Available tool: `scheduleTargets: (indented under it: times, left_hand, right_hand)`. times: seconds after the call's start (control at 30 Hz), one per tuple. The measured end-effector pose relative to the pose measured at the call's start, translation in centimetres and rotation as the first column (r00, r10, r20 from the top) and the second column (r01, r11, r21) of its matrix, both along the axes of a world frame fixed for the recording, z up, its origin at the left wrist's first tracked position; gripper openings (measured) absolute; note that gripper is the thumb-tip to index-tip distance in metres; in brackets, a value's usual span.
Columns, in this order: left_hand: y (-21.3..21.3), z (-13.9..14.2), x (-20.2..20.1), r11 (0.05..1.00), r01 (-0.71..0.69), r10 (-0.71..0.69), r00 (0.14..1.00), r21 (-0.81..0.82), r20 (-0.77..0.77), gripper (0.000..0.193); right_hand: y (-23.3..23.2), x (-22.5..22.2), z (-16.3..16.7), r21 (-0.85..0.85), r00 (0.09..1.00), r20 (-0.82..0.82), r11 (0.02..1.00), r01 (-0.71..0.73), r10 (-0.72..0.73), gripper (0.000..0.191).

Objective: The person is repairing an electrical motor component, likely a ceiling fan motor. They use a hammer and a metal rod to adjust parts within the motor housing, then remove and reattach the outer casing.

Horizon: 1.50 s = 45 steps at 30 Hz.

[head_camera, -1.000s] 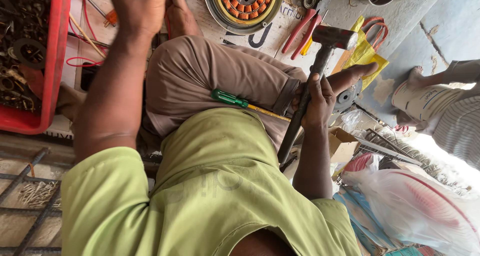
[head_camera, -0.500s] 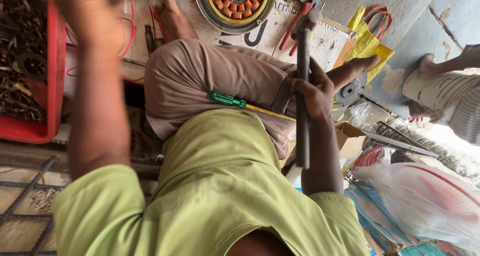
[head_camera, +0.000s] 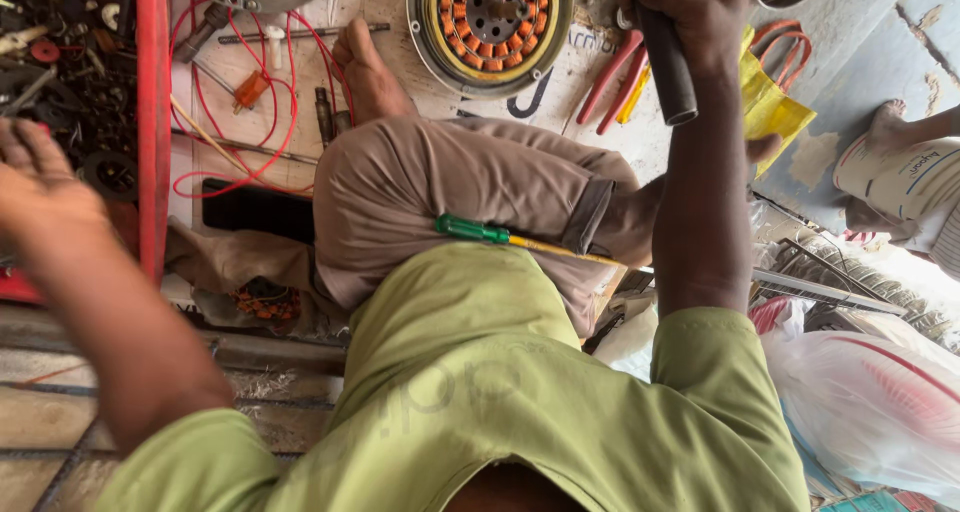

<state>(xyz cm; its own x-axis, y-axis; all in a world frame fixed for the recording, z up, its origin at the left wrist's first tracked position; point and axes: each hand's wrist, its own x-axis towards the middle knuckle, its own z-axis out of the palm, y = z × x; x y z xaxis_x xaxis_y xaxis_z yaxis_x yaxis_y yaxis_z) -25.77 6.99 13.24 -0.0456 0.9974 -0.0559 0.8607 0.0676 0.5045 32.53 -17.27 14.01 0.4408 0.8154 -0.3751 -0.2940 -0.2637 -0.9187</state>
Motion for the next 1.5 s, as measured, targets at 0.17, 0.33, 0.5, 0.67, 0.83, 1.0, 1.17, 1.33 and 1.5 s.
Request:
scheduleTargets:
  times: [0.17,0.33,0.5,0.67,0.83,1.0,1.17,1.33,1.5]
  left_hand:
    - [-4.7,-0.7,11.7,0.949,0.306,-0.314,0.877,0.081,0.364,0.015]
    - [-9.5,-4.9,25.8,0.901,0.368,-0.033,0.585,-0.229,0.81,0.039]
    - [-12.6,-8.9,31.7,0.86,0.508,-0.486,0.787,0.05,0.38,0.098]
    - [-14.3,-11.7,32.7,0.856,0.517,-0.511,0.852,-0.026,0.11,0.107]
    - [-12.4,-13.1,29.6,0.826,0.558,-0.543,0.825,-0.077,0.155,0.062]
    - [-11.1,-13.1,28.1,0.875,0.484,-0.454,0.828,-0.011,0.331,0.026]
    - [-11.5,-11.3,29.1,0.868,0.49,-0.494,0.837,0.078,0.235,0.031]
    - [-11.3,-9.1,30.2,0.967,0.146,-0.096,0.968,-0.21,0.234,0.047]
    - [-11.8,-8.6,30.5,0.982,0.172,-0.151,0.962,-0.073,0.226,0.049]
  right_hand:
    - [-1.6,0.1,-2.3,0.031,0.972,-0.23,0.998,0.059,-0.051,0.041]
    - [-4.8,0.1,-7.4,-0.197,0.996,0.055,0.977,0.085,-0.075,0.046]
    - [-6.0,-0.4,-12.1,-0.222,0.974,0.215,0.968,0.114,-0.066,0.054]
    - [-6.5,-0.5,-13.3,-0.275,0.965,0.263,0.958,0.077,-0.002,0.047]
    - [-6.1,-0.6,-13.6,-0.402,0.936,0.346,0.912,0.081,0.07,0.033]
    - [-5.9,-1.1,-13.7,-0.367,0.91,0.41,0.924,0.108,0.056,0.034]
    - [-5.8,-1.7,-13.8,-0.332,0.879,0.471,0.938,0.102,0.071,0.045]
    - [-4.9,-1.8,-13.8,-0.429,0.844,0.522,0.893,0.133,0.125,0.051]
    - [-3.7,-1.1,-12.5,-0.555,0.829,0.52,0.819,0.144,0.207,0.058]
